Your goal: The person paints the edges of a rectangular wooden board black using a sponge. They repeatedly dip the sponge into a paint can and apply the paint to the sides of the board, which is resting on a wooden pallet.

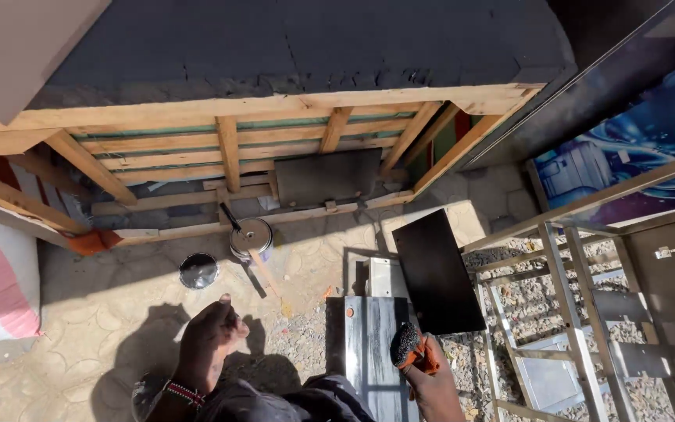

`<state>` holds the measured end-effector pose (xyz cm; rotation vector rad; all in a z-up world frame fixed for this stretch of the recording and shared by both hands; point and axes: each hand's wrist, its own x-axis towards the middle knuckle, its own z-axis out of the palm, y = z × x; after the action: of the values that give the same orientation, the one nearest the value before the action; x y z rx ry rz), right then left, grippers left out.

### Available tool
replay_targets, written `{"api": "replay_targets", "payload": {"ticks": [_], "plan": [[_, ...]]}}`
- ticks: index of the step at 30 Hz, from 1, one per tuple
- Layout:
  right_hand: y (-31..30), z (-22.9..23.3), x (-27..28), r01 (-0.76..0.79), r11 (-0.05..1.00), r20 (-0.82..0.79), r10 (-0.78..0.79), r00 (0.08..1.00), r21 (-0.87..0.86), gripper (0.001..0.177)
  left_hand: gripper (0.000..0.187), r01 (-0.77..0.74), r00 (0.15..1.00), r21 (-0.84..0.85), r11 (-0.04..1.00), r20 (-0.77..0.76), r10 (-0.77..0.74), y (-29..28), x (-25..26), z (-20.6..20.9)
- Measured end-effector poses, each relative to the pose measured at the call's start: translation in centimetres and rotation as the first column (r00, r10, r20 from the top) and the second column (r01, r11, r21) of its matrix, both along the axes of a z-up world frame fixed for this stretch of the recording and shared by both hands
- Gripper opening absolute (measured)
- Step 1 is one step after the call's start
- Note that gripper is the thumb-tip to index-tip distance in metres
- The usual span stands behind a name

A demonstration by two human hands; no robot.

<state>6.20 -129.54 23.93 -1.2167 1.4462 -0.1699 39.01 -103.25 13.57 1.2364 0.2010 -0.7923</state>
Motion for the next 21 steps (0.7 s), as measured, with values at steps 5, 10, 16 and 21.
{"api": "replay_targets", "payload": {"ticks": [5, 10, 16, 21], "plan": [[4.6, 0.2, 9.7, -0.077, 0.972, 0.184, 0.12, 0.976, -0.224, 0.014, 0.032, -0.049, 0.989, 0.047, 0.998, -0.14, 0.055, 7.9, 8.4, 1.8], [16.7, 2.9, 28.7, -0.031, 0.974, 0.308, 0.101, 0.946, -0.225, 0.035, 0.039, 0.08, 0.996, 0.146, 0.986, -0.061, -0.072, 17.1, 19.4, 9.6], [28.0, 7.6, 39.9, -0.134, 0.984, 0.381, 0.17, 0.909, -0.118, 0.042, 0.023, 0.128, 0.992, -0.006, 0.992, 0.022, -0.128, 15.8, 33.5, 6.6], [28.3, 7.9, 42.3, -0.178, 0.982, 0.423, 0.188, 0.886, -0.064, 0.03, 0.031, 0.063, 0.985, -0.118, 0.991, 0.167, -0.043, 15.1, 35.4, 10.7]]}}
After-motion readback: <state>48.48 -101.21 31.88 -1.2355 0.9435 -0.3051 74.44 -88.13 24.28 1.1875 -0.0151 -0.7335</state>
